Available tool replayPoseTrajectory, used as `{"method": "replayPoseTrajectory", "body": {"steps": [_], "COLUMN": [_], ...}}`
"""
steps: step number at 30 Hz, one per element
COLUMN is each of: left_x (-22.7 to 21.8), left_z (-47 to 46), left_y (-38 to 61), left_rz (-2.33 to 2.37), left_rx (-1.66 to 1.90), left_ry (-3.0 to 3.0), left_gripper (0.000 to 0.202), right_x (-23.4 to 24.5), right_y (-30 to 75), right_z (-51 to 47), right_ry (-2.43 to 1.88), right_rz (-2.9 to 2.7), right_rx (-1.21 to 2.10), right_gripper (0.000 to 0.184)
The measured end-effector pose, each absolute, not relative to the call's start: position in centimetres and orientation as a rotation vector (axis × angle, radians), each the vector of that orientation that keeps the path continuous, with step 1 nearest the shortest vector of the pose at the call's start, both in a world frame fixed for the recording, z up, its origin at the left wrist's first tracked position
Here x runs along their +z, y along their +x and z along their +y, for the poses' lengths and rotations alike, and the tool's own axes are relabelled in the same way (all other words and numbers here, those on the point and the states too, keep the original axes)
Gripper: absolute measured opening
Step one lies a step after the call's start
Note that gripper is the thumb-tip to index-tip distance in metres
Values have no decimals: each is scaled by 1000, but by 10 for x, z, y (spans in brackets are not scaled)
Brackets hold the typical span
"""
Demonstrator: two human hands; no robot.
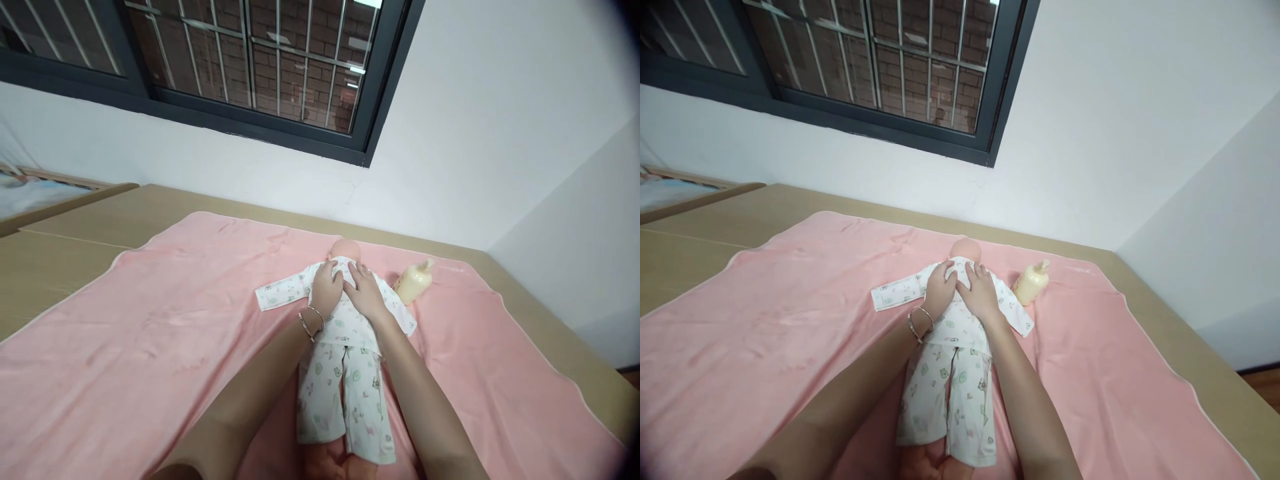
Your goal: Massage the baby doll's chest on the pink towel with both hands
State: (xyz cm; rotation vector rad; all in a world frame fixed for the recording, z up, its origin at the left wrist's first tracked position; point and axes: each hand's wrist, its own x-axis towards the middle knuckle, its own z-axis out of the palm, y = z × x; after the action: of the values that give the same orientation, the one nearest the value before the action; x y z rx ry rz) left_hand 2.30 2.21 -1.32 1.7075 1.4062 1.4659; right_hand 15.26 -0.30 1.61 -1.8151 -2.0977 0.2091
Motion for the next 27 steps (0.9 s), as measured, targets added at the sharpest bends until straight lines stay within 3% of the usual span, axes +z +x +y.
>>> {"method": "replayPoseTrajectory", "body": {"steps": [2, 6, 10, 17, 27], "left_x": [-14, -19, -22, -24, -18], "left_z": [23, 26, 28, 28, 35], "left_y": [23, 24, 25, 25, 18], "left_rz": [1432, 1452, 1599, 1784, 1624], "left_rx": [1475, 1478, 1361, 1301, 1217], "left_ry": [1761, 1868, 1947, 1976, 2199], "left_gripper": [32, 45, 36, 44, 37], "right_x": [13, 12, 15, 24, 15], "right_y": [152, 157, 170, 161, 179], "right_z": [-2, 0, 3, -8, 10], "right_ry": [-1878, -1941, -2036, -2016, -1858], "right_rz": [-2047, -1968, -1882, -2111, -2091], "right_rx": [171, 211, 260, 6, 265], "right_gripper": [69, 62, 64, 53, 53]}}
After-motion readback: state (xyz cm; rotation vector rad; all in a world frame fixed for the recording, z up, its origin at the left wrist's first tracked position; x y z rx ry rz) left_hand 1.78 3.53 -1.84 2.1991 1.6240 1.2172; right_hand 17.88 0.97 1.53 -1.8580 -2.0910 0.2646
